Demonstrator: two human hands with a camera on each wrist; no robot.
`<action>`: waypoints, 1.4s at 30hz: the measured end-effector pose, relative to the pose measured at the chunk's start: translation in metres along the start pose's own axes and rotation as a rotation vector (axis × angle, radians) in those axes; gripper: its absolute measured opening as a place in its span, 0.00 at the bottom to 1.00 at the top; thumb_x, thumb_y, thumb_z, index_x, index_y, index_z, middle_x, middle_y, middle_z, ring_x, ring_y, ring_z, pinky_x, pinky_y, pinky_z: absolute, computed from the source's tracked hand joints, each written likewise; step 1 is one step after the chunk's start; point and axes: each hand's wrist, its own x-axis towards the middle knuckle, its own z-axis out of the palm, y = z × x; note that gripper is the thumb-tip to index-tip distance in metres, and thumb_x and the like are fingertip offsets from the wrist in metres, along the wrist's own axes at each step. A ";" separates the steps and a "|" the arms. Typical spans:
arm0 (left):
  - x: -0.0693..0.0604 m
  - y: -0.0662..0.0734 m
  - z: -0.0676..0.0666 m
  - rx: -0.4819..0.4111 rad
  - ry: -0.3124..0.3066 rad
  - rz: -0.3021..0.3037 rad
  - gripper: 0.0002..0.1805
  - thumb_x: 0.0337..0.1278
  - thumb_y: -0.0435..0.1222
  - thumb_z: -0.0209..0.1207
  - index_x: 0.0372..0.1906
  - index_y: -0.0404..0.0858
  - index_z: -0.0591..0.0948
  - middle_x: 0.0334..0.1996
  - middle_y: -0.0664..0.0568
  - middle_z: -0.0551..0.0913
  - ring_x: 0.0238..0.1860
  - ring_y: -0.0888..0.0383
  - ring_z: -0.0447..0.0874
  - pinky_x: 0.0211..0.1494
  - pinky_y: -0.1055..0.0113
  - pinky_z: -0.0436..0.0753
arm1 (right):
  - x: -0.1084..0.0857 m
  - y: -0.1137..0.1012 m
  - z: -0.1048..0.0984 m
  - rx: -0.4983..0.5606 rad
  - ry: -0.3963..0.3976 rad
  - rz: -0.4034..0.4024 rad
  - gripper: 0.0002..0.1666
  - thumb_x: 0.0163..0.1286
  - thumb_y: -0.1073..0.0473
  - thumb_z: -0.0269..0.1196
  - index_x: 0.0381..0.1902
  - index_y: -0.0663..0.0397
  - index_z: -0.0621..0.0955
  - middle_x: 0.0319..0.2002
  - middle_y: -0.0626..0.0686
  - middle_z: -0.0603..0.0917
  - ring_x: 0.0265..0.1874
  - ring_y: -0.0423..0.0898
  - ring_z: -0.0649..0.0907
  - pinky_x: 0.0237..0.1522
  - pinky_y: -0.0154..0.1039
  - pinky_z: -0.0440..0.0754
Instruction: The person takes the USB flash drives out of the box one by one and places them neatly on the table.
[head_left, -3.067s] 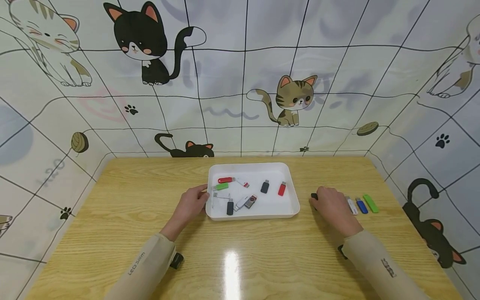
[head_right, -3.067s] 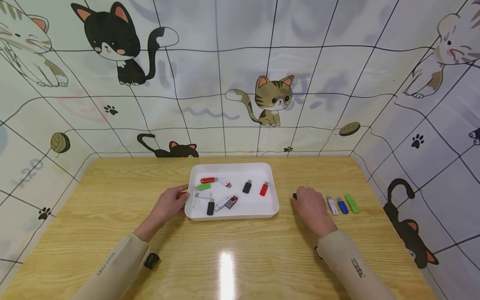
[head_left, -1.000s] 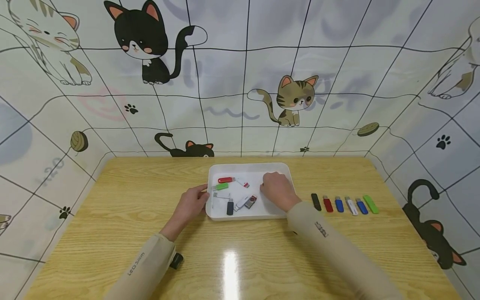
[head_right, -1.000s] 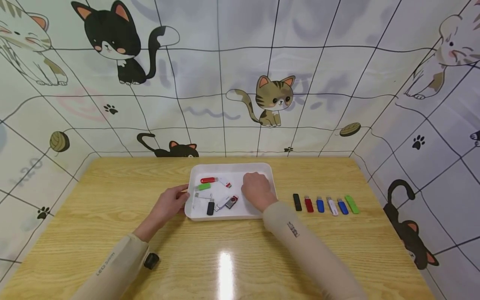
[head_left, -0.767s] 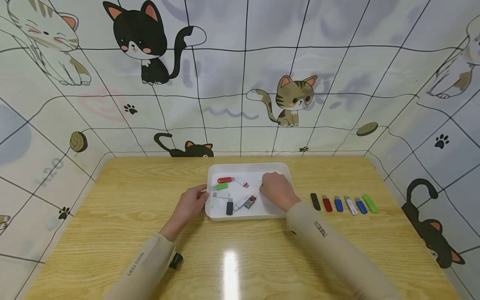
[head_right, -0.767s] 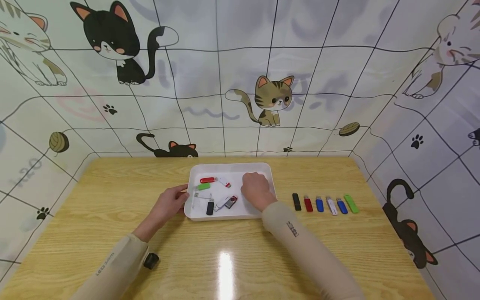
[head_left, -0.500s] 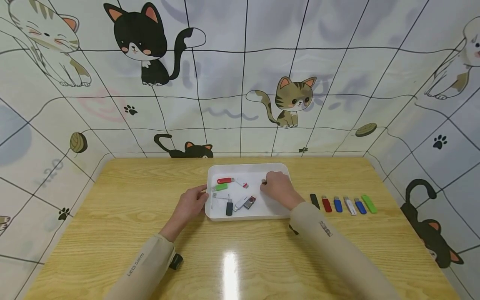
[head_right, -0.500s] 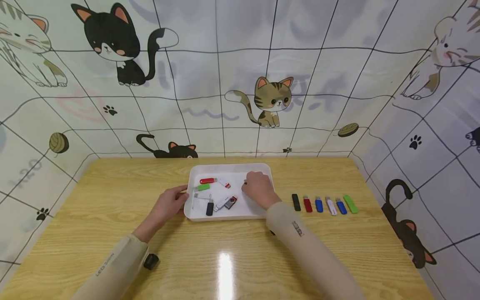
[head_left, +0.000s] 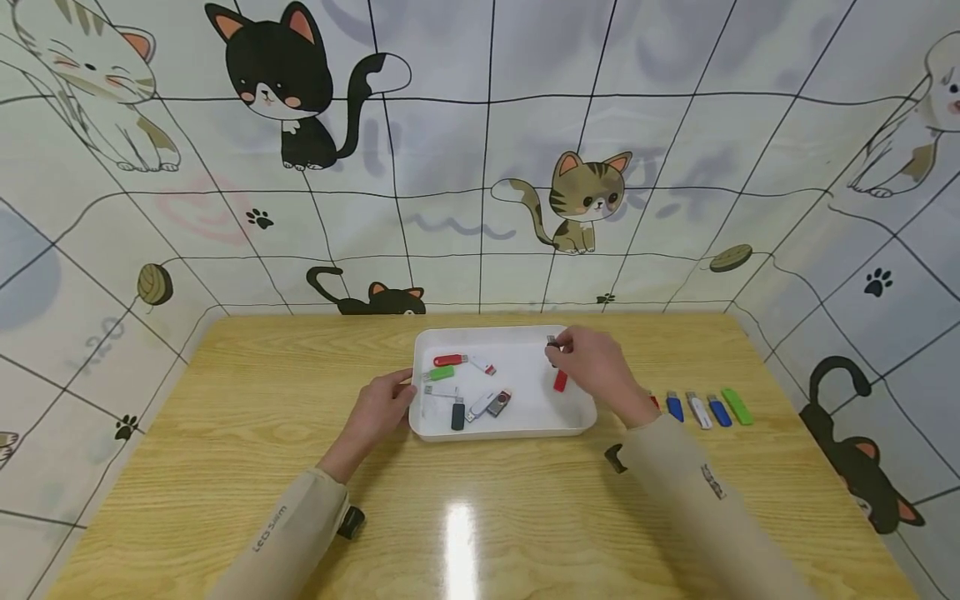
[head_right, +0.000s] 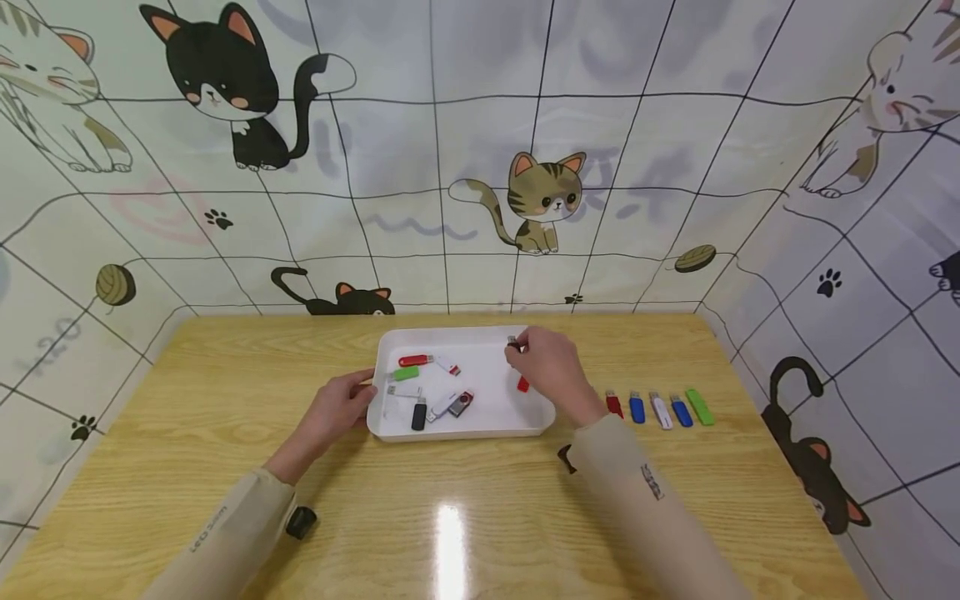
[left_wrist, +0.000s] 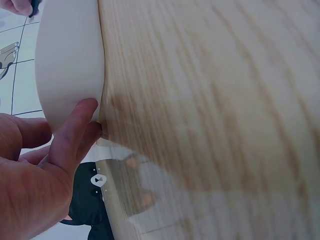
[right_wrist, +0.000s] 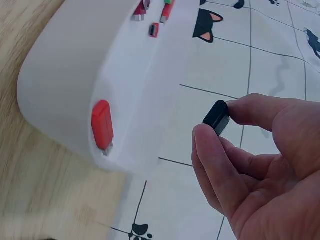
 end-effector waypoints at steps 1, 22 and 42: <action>0.000 0.000 0.000 -0.003 0.000 -0.002 0.25 0.79 0.33 0.52 0.74 0.30 0.71 0.61 0.34 0.82 0.55 0.46 0.85 0.47 0.58 0.89 | -0.002 0.001 -0.003 0.005 0.010 0.002 0.19 0.74 0.53 0.63 0.53 0.64 0.84 0.40 0.55 0.85 0.33 0.49 0.79 0.30 0.38 0.75; 0.000 0.000 0.001 -0.040 -0.011 -0.013 0.25 0.79 0.32 0.52 0.74 0.30 0.70 0.60 0.33 0.82 0.52 0.48 0.86 0.44 0.60 0.89 | -0.054 0.045 -0.029 -0.091 0.119 -0.032 0.21 0.75 0.53 0.64 0.51 0.68 0.83 0.35 0.55 0.85 0.30 0.49 0.78 0.31 0.41 0.74; 0.000 0.000 0.001 -0.032 -0.012 -0.014 0.25 0.79 0.33 0.52 0.75 0.31 0.70 0.60 0.35 0.82 0.52 0.49 0.86 0.45 0.60 0.89 | -0.080 0.094 -0.021 -0.161 0.102 0.004 0.17 0.70 0.54 0.70 0.39 0.65 0.83 0.29 0.52 0.82 0.25 0.46 0.76 0.26 0.39 0.71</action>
